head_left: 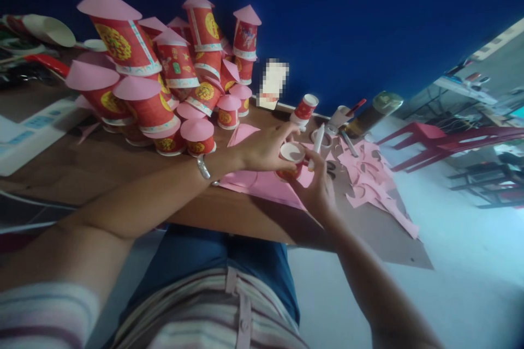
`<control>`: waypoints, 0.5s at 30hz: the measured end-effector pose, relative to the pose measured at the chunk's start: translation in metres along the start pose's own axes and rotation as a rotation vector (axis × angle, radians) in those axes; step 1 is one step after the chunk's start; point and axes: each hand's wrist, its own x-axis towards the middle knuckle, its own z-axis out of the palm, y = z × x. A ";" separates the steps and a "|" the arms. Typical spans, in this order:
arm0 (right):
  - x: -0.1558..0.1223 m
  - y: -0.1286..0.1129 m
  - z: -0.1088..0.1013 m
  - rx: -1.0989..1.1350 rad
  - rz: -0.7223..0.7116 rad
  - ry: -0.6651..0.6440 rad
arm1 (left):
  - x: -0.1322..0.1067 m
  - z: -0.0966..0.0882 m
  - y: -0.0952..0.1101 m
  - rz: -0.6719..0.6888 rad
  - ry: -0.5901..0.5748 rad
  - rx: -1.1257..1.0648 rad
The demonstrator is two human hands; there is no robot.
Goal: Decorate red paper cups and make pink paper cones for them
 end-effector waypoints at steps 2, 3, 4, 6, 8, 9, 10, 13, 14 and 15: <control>0.001 0.004 0.007 0.019 0.021 -0.003 | 0.000 0.006 -0.005 0.005 0.002 -0.073; 0.003 0.007 0.009 0.036 0.030 0.006 | 0.000 0.008 -0.009 0.018 0.023 -0.117; 0.004 0.011 0.010 0.054 0.037 0.028 | 0.000 0.010 -0.014 0.037 0.050 -0.157; 0.011 0.024 0.010 0.092 0.048 0.093 | 0.001 0.012 -0.025 0.041 0.111 -0.209; 0.022 0.042 0.007 0.125 0.078 0.184 | 0.003 0.013 -0.038 -0.013 0.168 -0.212; 0.028 0.052 0.005 0.140 0.103 0.225 | 0.003 0.014 -0.044 -0.051 0.196 -0.180; 0.035 0.063 0.003 0.153 0.125 0.282 | 0.003 0.014 -0.050 -0.085 0.193 -0.141; 0.051 0.093 -0.003 0.142 0.194 0.339 | 0.003 0.013 -0.062 -0.171 0.177 -0.020; 0.054 0.099 -0.003 0.145 0.211 0.335 | 0.002 0.013 -0.065 -0.190 0.172 0.010; 0.056 0.104 -0.002 0.143 0.217 0.331 | 0.002 0.013 -0.068 -0.204 0.174 0.029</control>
